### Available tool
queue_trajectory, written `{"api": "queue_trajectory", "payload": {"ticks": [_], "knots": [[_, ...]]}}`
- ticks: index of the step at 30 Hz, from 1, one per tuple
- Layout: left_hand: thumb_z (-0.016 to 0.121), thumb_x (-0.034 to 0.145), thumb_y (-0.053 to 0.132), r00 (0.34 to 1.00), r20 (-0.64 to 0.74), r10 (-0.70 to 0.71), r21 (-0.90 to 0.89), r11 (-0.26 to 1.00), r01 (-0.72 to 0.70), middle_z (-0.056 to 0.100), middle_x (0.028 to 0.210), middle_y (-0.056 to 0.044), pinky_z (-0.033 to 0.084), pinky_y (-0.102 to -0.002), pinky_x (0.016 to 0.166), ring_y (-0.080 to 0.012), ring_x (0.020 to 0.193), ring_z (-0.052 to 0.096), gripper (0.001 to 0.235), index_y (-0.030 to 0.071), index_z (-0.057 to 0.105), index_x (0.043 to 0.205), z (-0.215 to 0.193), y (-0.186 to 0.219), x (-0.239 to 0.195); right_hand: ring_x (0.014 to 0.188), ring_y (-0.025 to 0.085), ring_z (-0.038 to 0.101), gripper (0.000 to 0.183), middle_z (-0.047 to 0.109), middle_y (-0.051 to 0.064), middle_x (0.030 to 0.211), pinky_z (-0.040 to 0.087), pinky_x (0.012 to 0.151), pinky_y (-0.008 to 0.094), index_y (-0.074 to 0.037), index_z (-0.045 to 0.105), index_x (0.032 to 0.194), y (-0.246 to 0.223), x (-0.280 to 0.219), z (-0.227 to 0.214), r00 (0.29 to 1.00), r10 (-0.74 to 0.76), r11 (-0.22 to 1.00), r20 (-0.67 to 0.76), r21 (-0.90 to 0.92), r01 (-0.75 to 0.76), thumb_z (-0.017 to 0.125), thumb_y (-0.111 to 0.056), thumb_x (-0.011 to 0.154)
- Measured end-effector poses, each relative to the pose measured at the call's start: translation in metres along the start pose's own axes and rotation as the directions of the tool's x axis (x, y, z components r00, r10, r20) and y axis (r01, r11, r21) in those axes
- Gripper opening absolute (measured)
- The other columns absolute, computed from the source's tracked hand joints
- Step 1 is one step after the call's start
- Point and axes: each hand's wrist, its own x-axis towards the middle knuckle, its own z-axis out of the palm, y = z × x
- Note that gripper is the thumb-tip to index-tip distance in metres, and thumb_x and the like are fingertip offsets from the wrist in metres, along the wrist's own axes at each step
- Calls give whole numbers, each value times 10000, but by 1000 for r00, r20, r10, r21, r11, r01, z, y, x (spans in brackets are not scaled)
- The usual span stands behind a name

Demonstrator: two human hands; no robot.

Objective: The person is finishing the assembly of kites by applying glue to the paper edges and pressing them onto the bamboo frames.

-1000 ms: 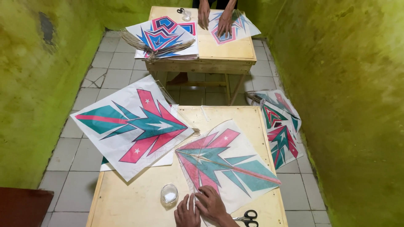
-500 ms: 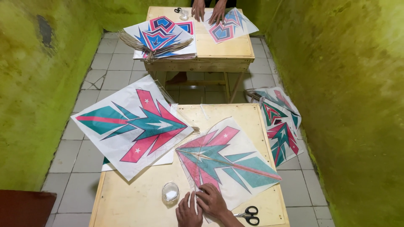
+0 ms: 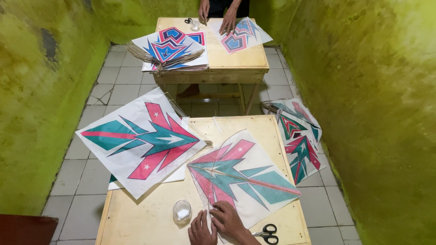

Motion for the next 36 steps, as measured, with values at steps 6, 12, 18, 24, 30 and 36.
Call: {"api": "queue_trajectory", "payload": {"ticks": [6, 12, 18, 24, 30, 36], "knots": [[578, 842, 428, 998, -60, -1, 2, 1000, 1, 637, 1373, 88, 479, -358, 759, -164, 1068, 644, 523, 254, 646, 1331, 8, -2, -4, 1144, 340, 590, 251, 637, 145, 1245, 459, 982, 509, -65, 719, 1149, -1, -1, 0, 1000, -2, 1000, -8, -2, 1, 697, -233, 964], [580, 850, 461, 1000, -5, 28, -4, 1000, -28, 637, 1371, 56, 488, -378, 806, -195, 1083, 638, 514, 241, 644, 1311, 4, -4, -5, 1095, 335, 599, 231, 642, 139, 1204, 477, 942, 485, -60, 715, 1116, -3, -1, -1, 997, -61, 998, -40, -30, 60, 689, -231, 962], [653, 743, 411, 997, 36, -72, 7, 997, 71, 610, 1412, 110, 475, -359, 862, -143, 1151, 618, 655, 278, 589, 1382, 20, -3, -18, 1043, 290, 615, 166, 695, 107, 1103, 506, 866, 453, -94, 812, 990, -4, -6, 1, 998, -41, 999, -51, -38, 39, 738, -228, 926], [594, 810, 402, 1000, -17, 24, 7, 1000, -23, 639, 1363, 45, 484, -365, 816, -184, 1112, 634, 582, 208, 610, 1358, 4, -3, -6, 973, 288, 599, 189, 682, 103, 1032, 487, 834, 452, -78, 819, 954, -7, -4, -4, 997, -43, 999, -61, 13, 44, 731, -241, 920], [659, 789, 403, 993, 118, 19, -13, 1000, -17, 604, 1412, 29, 504, -399, 870, -201, 1188, 606, 653, 205, 564, 1403, 3, -9, -10, 935, 280, 590, 179, 683, 87, 988, 464, 823, 450, -94, 807, 947, -10, -1, -8, 992, -109, 994, -69, -28, 107, 718, -248, 929], [606, 877, 389, 993, 106, 52, 36, 998, -56, 596, 1427, 11, 463, -423, 951, -224, 1192, 597, 509, 208, 598, 1353, -11, -1, -7, 906, 280, 586, 149, 667, 74, 985, 450, 805, 435, -100, 770, 912, -13, -5, -6, 995, -48, 999, -89, -4, 48, 739, -239, 869]]}}
